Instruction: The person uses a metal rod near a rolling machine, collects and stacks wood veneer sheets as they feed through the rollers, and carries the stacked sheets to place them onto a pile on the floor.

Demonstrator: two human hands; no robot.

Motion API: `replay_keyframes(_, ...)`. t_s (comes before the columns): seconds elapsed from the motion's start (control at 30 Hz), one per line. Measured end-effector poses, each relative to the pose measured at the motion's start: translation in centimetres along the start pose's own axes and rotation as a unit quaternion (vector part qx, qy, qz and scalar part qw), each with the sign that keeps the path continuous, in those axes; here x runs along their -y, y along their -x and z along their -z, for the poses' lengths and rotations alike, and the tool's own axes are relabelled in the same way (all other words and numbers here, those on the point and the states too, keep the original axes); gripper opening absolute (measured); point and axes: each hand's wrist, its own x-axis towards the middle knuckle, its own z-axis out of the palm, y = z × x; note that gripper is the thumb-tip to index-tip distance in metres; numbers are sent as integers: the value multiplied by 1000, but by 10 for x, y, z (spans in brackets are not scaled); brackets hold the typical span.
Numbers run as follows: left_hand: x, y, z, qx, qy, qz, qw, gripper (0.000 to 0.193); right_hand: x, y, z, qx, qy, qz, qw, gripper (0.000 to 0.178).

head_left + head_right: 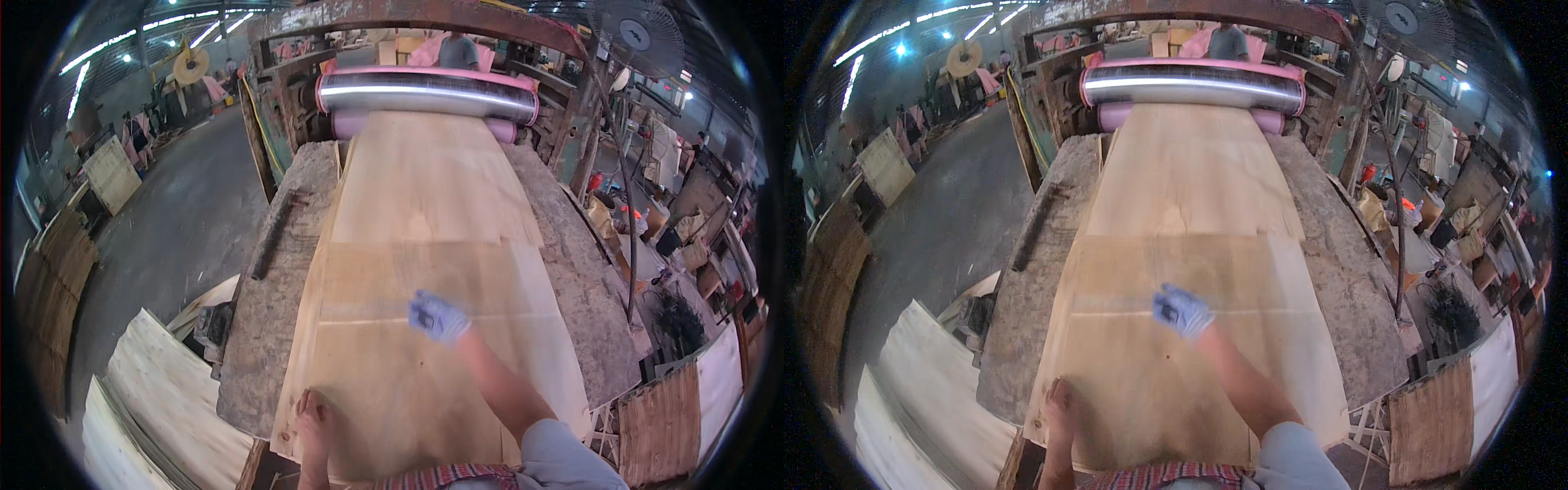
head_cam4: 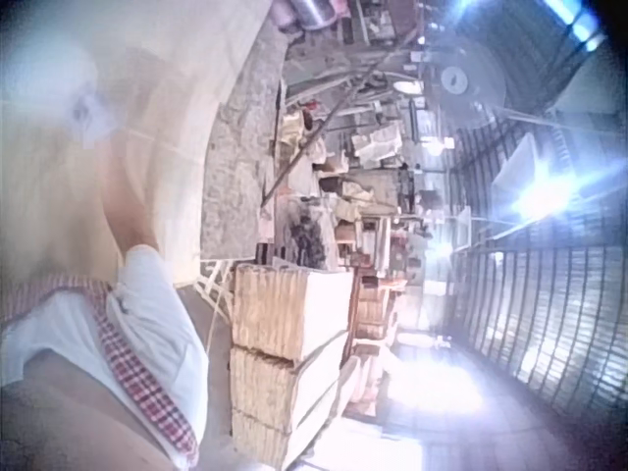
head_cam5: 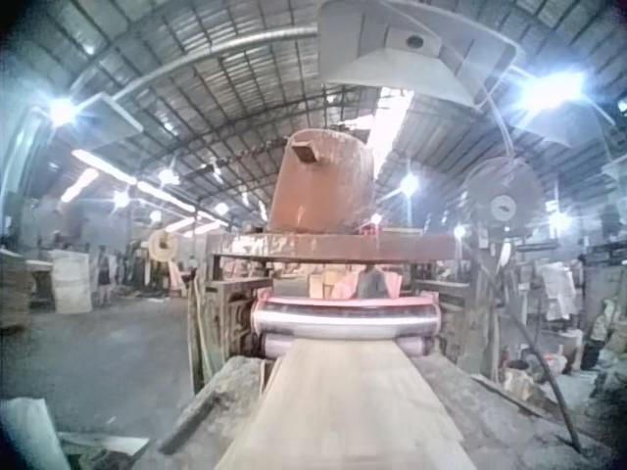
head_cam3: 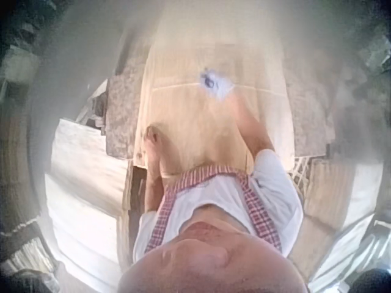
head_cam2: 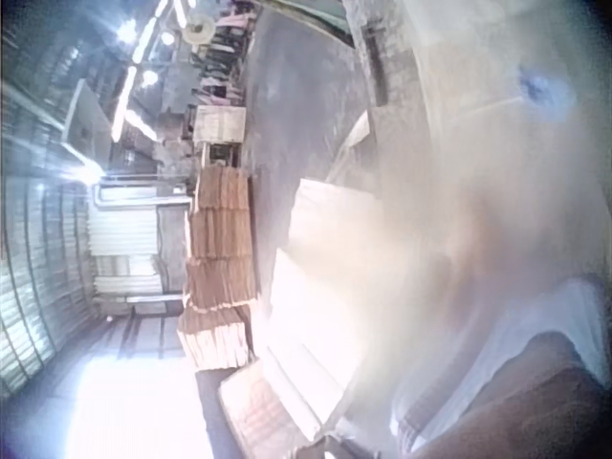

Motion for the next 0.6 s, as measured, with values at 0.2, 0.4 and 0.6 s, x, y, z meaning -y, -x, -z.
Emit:
replay_keyframes(0.2, 5, -12, 25, 96, 162, 90, 978, 34, -43, 126, -9, 78, 132, -165, 974, 35)
replay_keyframes(0.4, -20, -36, 98, 80, 552, 230, 798, 42, -72, 216, -1, 186, 222, -281, 915, 33)
replay_keyframes(0.6, -35, -28, 88, 208, 586, 172, 764, 49, -77, 264, -5, 398, 354, -104, 840, 37)
